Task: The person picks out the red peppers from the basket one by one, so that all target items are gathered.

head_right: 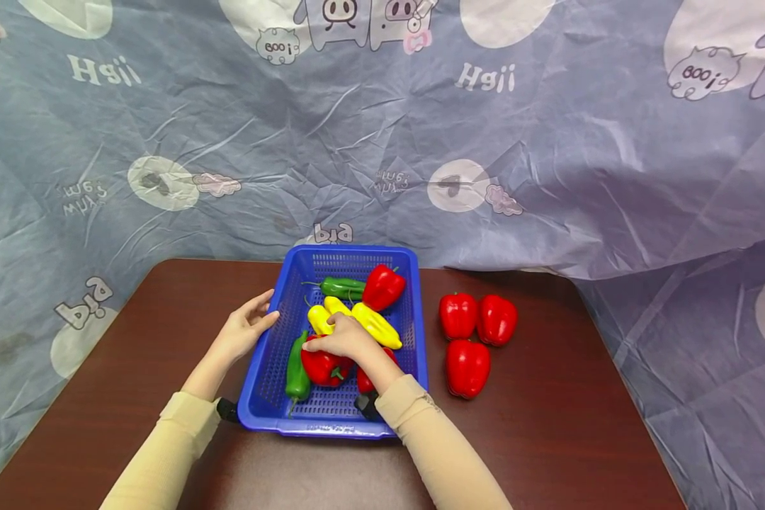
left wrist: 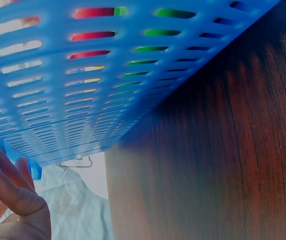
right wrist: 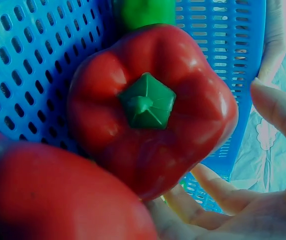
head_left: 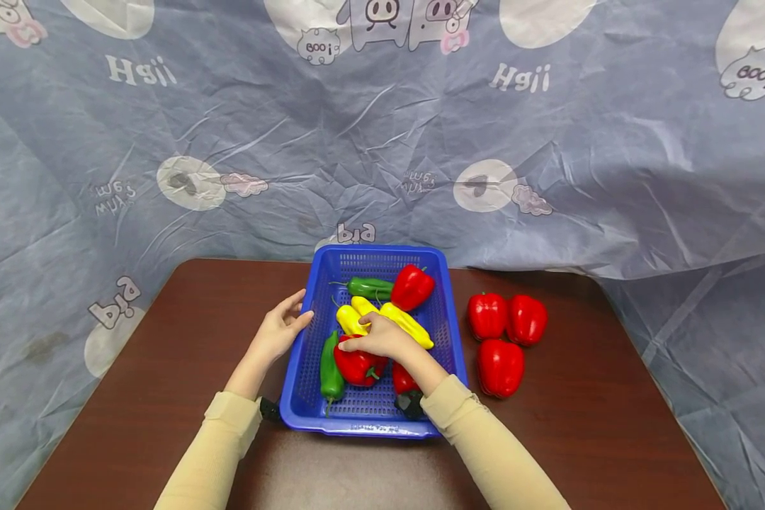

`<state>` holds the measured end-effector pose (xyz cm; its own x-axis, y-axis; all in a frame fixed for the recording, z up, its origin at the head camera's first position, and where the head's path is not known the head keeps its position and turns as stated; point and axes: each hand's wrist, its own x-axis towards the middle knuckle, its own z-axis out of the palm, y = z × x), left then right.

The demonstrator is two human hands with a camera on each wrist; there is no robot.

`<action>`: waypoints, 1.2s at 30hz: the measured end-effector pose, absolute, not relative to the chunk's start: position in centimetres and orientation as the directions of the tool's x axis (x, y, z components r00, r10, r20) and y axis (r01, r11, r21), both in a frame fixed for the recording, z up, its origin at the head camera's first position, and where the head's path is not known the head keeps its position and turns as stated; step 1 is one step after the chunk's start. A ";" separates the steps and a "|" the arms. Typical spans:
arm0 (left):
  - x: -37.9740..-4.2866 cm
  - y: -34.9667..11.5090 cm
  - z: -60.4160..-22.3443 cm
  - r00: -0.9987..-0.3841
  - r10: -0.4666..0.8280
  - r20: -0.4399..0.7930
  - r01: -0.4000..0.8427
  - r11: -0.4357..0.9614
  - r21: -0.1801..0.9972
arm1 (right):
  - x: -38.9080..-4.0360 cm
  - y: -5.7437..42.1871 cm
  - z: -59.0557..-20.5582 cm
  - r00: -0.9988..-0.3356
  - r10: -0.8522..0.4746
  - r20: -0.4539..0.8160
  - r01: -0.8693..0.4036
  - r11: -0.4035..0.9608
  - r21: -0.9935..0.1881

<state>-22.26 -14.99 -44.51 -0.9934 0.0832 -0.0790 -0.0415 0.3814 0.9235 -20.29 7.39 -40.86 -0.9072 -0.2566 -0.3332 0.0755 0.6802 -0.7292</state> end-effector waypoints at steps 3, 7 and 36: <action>-22.2 -15.0 -44.6 -0.994 0.077 -0.075 -0.039 0.385 0.922 | -20.4 7.4 -41.0 -0.906 -0.247 -0.344 0.075 0.706 -0.704; -22.2 -15.0 -44.6 -0.995 0.070 -0.077 -0.045 0.377 0.925 | -20.5 7.3 -41.1 -0.906 -0.228 -0.358 0.081 0.736 -0.672; -22.1 -15.0 -44.7 -0.995 0.074 -0.070 -0.035 0.396 0.917 | -20.3 7.5 -40.5 -0.899 -0.216 -0.380 0.123 0.711 -0.693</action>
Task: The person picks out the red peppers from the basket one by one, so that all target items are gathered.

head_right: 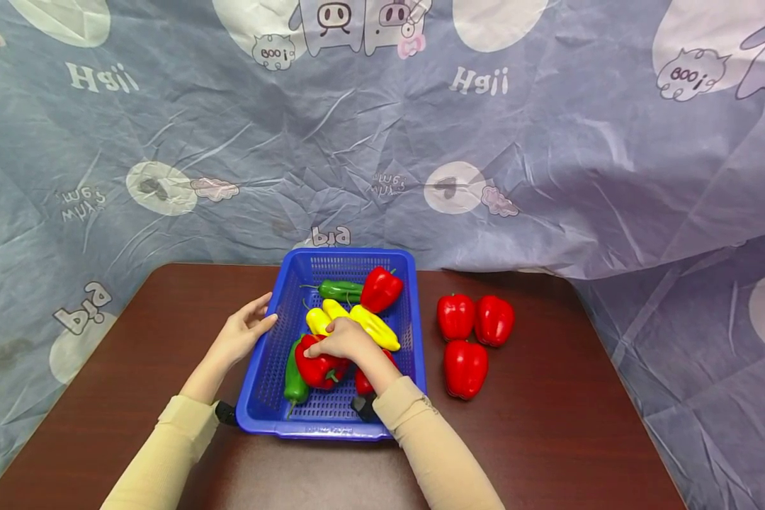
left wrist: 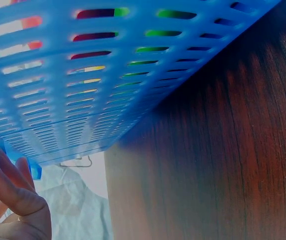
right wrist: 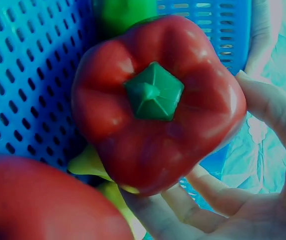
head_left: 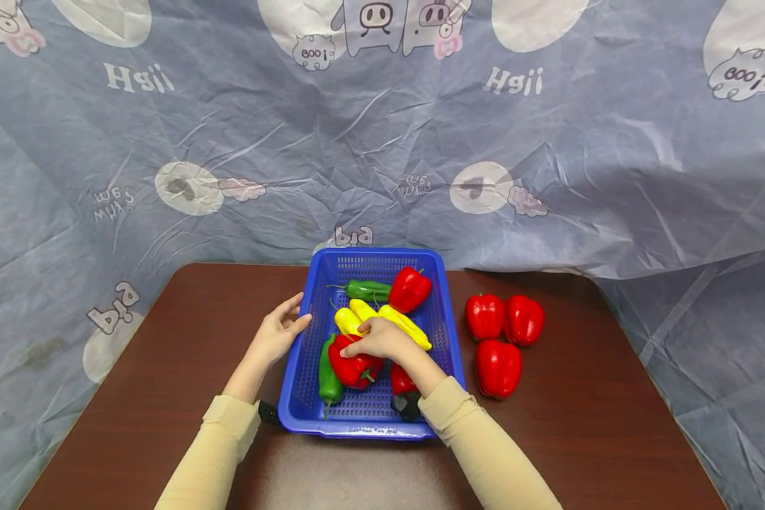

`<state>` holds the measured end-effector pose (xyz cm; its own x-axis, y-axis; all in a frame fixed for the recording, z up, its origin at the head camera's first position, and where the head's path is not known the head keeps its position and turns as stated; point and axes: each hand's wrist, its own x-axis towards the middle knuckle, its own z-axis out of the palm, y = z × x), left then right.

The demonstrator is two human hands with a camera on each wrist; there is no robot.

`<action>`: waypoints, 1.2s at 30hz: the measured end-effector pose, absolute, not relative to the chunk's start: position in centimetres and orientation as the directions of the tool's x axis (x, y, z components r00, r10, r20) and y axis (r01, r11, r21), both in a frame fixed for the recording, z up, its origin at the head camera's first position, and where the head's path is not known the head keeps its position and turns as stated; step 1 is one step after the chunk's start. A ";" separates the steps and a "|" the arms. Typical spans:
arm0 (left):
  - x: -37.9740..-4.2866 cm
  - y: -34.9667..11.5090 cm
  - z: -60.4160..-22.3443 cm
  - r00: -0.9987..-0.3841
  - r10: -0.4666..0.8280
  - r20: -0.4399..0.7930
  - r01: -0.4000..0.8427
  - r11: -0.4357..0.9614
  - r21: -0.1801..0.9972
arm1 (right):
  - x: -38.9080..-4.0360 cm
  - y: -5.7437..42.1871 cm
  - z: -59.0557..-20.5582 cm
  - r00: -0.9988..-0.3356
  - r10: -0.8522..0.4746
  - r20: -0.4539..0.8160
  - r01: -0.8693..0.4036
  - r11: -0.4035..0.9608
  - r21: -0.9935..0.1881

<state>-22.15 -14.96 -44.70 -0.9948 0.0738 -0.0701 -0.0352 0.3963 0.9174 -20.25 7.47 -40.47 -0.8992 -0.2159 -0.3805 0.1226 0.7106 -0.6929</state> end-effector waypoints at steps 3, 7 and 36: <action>-22.1 -14.9 -44.7 -0.994 0.074 -0.076 -0.041 0.390 0.920 | -20.2 7.5 -40.2 -0.904 -0.215 -0.369 0.132 0.681 -0.720; -22.1 -14.9 -44.6 -0.994 0.083 -0.071 -0.034 0.382 0.923 | -20.2 7.6 -39.6 -0.912 -0.216 -0.350 0.134 0.647 -0.751; -22.1 -14.7 -44.6 -0.993 0.084 -0.080 -0.042 0.383 0.923 | -18.8 13.2 -33.6 -0.951 -0.177 -0.254 0.190 0.317 -0.929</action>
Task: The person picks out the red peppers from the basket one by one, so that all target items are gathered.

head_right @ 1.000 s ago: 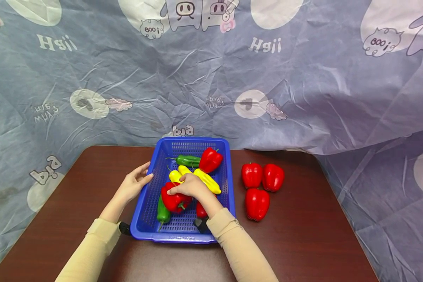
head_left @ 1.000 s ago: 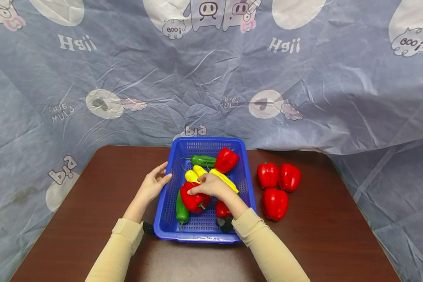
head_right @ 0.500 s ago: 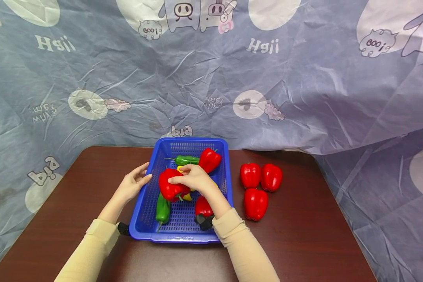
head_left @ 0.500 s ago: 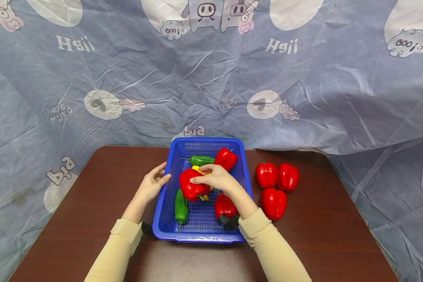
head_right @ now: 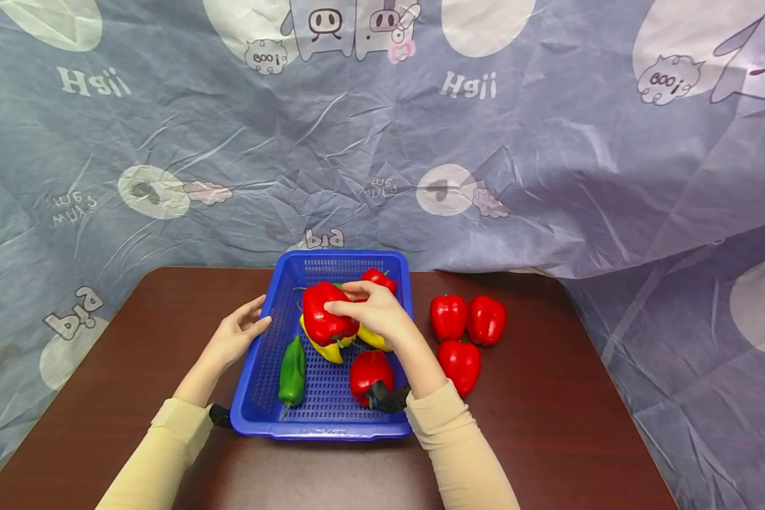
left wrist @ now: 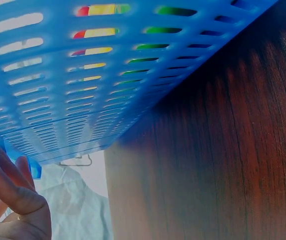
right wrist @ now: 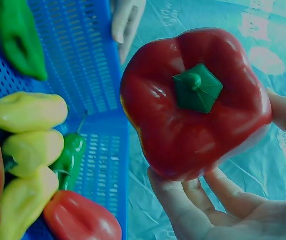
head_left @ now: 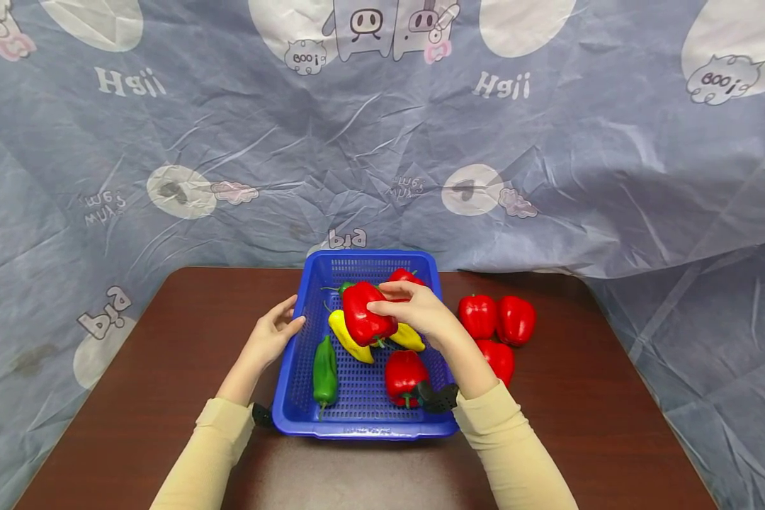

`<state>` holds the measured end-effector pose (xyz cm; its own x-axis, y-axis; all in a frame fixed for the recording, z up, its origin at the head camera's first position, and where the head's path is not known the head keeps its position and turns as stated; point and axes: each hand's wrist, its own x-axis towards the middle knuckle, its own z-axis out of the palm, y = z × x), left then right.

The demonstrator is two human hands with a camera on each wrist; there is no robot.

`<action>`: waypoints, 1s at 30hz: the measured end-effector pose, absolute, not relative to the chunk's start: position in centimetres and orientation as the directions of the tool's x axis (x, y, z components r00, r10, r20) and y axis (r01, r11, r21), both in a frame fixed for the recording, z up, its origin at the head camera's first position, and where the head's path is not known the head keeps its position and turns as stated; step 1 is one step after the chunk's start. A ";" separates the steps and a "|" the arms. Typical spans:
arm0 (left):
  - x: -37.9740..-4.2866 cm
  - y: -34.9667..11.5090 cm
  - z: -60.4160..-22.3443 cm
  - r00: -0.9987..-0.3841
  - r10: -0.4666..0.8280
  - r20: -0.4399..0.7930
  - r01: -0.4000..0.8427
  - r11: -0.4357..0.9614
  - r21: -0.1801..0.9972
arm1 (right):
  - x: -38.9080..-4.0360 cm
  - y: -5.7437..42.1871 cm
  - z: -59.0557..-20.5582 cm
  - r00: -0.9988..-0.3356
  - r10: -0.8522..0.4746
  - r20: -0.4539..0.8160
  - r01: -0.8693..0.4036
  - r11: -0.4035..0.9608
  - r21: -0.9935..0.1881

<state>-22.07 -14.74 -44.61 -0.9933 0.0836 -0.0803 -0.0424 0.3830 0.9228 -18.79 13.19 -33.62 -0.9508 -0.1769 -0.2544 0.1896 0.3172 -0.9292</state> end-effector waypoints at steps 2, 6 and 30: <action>-22.1 -14.8 -44.6 -0.993 0.081 -0.087 -0.051 0.379 0.924 | -18.7 13.8 -33.4 -0.953 -0.172 -0.249 0.192 0.293 -0.937; -22.0 -14.9 -44.7 -0.993 0.084 -0.086 -0.048 0.382 0.923 | -18.5 15.2 -33.1 -0.957 -0.153 -0.248 0.206 0.245 -0.947; -22.1 -15.2 -44.7 -0.991 0.101 -0.083 -0.038 0.385 0.922 | -15.4 26.9 -34.5 -0.976 0.009 -0.218 0.218 0.005 -0.976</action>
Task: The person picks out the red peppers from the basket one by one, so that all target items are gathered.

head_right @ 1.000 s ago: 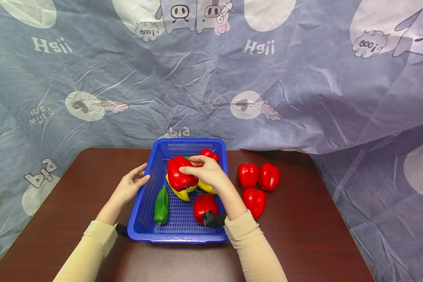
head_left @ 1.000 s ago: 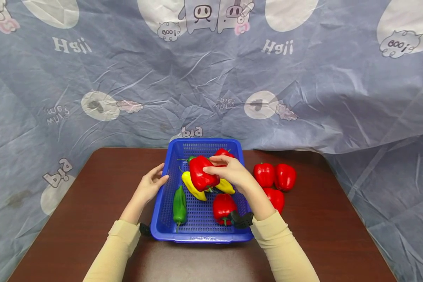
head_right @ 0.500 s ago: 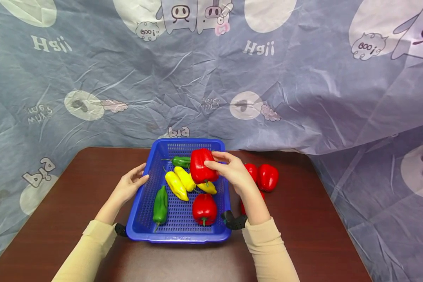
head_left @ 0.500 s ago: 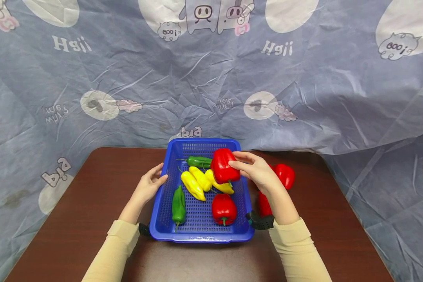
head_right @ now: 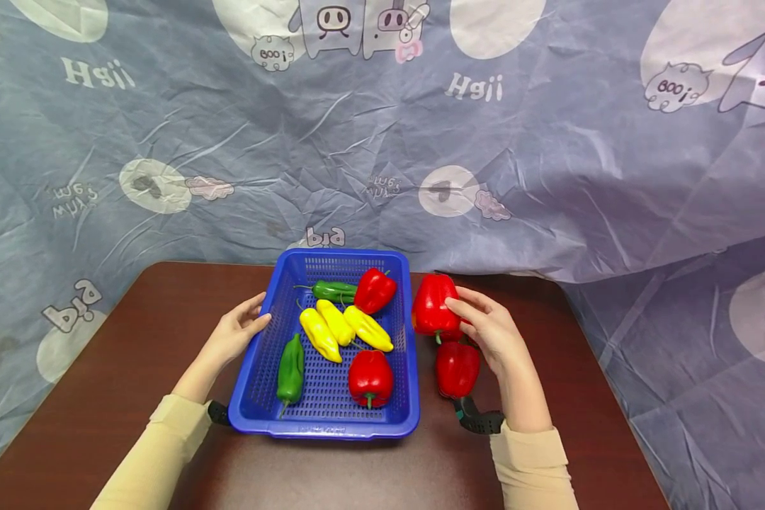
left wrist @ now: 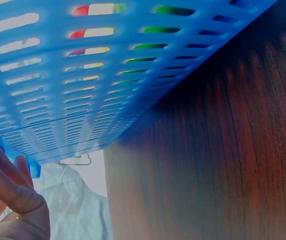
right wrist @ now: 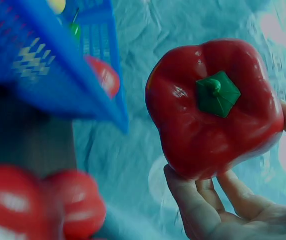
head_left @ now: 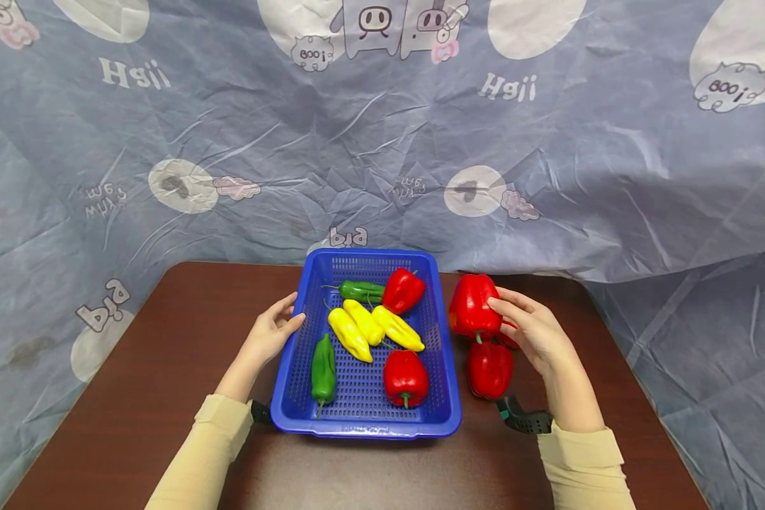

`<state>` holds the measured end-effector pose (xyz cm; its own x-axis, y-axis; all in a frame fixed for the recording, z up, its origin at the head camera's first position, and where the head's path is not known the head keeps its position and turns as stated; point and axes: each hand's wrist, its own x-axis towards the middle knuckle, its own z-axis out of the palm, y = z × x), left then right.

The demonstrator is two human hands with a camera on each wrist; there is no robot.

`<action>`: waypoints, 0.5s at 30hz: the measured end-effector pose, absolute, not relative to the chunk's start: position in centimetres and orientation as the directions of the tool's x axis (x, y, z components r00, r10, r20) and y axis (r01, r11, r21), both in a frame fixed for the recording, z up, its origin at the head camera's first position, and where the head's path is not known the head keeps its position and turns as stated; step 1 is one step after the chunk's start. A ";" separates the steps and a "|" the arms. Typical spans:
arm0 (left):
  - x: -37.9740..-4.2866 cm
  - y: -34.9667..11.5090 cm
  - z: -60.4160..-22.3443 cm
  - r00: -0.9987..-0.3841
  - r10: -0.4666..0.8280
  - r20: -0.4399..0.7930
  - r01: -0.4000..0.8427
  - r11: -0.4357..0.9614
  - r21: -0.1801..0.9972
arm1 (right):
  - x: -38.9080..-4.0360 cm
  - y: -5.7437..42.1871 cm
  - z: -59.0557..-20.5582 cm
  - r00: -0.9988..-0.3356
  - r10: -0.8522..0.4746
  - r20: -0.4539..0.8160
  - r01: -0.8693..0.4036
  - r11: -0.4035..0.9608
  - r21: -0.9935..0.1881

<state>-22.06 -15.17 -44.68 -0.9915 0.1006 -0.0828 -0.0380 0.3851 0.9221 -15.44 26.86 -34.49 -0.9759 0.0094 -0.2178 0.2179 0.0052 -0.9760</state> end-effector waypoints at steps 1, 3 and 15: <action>-22.1 -15.2 -44.6 -0.992 0.100 -0.082 -0.037 0.387 0.922 | -15.2 27.5 -34.7 -0.974 0.019 -0.224 0.224 -0.003 -0.975; -22.0 -15.1 -44.6 -0.992 0.100 -0.082 -0.037 0.389 0.920 | -14.7 28.7 -35.2 -0.971 0.036 -0.235 0.234 -0.016 -0.972; -22.0 -15.0 -44.6 -0.992 0.093 -0.086 -0.045 0.379 0.924 | -12.5 33.5 -38.0 -0.967 0.085 -0.241 0.236 -0.068 -0.969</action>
